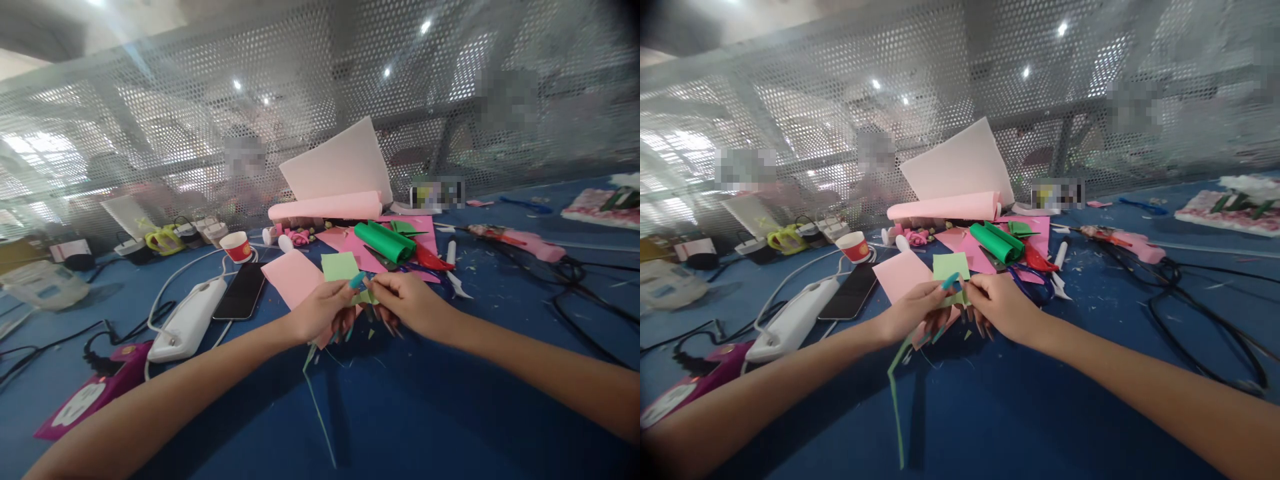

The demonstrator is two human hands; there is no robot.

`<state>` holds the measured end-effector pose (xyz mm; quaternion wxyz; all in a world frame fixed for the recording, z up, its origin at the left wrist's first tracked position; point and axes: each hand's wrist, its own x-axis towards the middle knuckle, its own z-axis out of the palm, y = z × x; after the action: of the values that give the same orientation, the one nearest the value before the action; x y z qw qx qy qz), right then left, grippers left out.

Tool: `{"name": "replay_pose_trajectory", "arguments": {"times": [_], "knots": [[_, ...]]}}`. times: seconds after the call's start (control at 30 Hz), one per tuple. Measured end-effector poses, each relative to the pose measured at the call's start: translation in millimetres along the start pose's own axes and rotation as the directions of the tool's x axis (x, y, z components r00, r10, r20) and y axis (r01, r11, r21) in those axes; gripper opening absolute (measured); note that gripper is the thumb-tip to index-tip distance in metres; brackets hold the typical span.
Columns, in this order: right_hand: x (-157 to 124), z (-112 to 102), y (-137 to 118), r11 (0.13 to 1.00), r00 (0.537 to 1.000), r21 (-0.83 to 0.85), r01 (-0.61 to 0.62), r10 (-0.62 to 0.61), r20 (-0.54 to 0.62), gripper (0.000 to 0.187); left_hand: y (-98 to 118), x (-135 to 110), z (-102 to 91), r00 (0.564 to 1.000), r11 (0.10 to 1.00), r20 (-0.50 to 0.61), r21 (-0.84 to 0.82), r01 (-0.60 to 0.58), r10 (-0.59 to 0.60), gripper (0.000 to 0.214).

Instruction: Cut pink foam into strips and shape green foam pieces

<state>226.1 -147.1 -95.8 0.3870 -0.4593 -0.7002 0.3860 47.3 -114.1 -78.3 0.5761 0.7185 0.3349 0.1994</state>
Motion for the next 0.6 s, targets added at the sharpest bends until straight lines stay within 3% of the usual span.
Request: {"name": "replay_pose_trajectory", "arguments": {"times": [0.2,0.4,0.5,0.6], "knots": [[-2,11,0,0.979,0.999,0.198,-0.042,0.045,-0.011,0.030,-3,-2,9.0,0.990,0.998,-0.126,0.024,-0.066,0.069,0.031],[-5,16,-6,0.860,0.995,0.501,-0.095,0.085,0.042,0.040,3,-5,11.4,0.973,0.992,-0.194,0.013,-0.122,0.122,0.029],[-8,17,-9,0.845,0.998,0.531,-0.057,0.041,0.042,0.050,1,-6,11.7,0.964,0.991,-0.231,0.013,-0.136,0.135,0.030],[-8,15,-9,0.884,0.999,0.467,-0.019,-0.006,0.053,0.043,1,-6,11.4,0.953,0.989,-0.269,0.002,-0.145,0.140,0.031]]}}
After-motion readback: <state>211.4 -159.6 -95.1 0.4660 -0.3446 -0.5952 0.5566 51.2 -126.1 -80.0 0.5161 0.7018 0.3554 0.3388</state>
